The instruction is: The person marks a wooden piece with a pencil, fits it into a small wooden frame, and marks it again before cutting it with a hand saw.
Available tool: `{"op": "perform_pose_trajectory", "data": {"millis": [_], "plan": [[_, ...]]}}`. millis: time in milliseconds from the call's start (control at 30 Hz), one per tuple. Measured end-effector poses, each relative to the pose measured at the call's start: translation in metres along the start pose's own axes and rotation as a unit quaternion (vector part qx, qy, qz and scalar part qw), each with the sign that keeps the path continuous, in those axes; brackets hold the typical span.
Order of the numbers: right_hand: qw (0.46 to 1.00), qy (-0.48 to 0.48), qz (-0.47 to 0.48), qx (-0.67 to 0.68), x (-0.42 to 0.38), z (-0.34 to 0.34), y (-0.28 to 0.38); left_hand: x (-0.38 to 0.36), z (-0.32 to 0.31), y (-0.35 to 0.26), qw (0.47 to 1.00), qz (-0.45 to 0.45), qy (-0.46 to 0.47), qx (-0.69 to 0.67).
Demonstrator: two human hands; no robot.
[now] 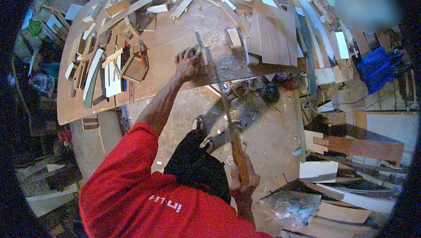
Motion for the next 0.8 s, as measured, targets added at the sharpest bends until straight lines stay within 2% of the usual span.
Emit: {"op": "perform_pose_trajectory", "data": {"millis": [67, 100, 233, 300, 333, 400, 533, 600, 633, 700, 733, 800], "plan": [[0.997, -0.057, -0.057, 0.019, -0.007, 0.016, 0.01, 0.003, -0.001, 0.0, 1.0, -0.002, 0.005, -0.007], [0.993, -0.065, -0.095, -0.02, -0.011, 0.019, 0.006, 0.003, -0.002, -0.002, 1.0, -0.003, 0.008, -0.016], [0.993, -0.09, -0.075, -0.004, -0.011, 0.019, -0.02, 0.004, 0.008, -0.001, 0.998, 0.0, -0.047, -0.034], [0.993, -0.047, -0.104, -0.016, -0.006, 0.018, -0.023, 0.016, 0.031, -0.007, 0.992, 0.113, 0.046, -0.029], [0.993, -0.047, -0.105, -0.016, -0.004, 0.017, -0.02, 0.019, 0.037, -0.009, 0.992, 0.113, 0.047, -0.029], [0.993, -0.05, -0.101, 0.041, 0.001, 0.015, -0.01, 0.026, 0.042, -0.013, 0.993, 0.092, 0.056, -0.041], [0.991, -0.055, -0.114, 0.046, 0.004, 0.015, -0.01, 0.031, 0.048, -0.012, 0.996, 0.029, 0.054, -0.066], [0.99, -0.066, -0.11, 0.05, 0.004, 0.017, -0.013, 0.031, 0.072, -0.028, 0.998, -0.035, -0.037, -0.046], [0.99, -0.067, -0.111, 0.051, 0.004, 0.017, -0.019, 0.032, 0.067, -0.027, 0.998, -0.037, -0.036, -0.046], [0.992, -0.071, -0.097, 0.027, 0.001, 0.017, -0.03, 0.025, 0.051, -0.021, 0.993, -0.106, -0.035, 0.024], [0.992, -0.073, -0.095, 0.029, 0.005, 0.017, -0.026, 0.027, 0.048, -0.015, 0.993, -0.108, -0.038, 0.026], [0.992, -0.057, -0.114, 0.017, 0.008, 0.019, -0.019, 0.027, 0.041, 0.001, 0.999, -0.041, 0.019, 0.016]]}}
Point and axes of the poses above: each hand's wrist, its own x-axis towards the middle knuckle, its own z-axis out of the back of the hand, y = z × x, the point moved 4 cm from there along x, towards the middle knuckle
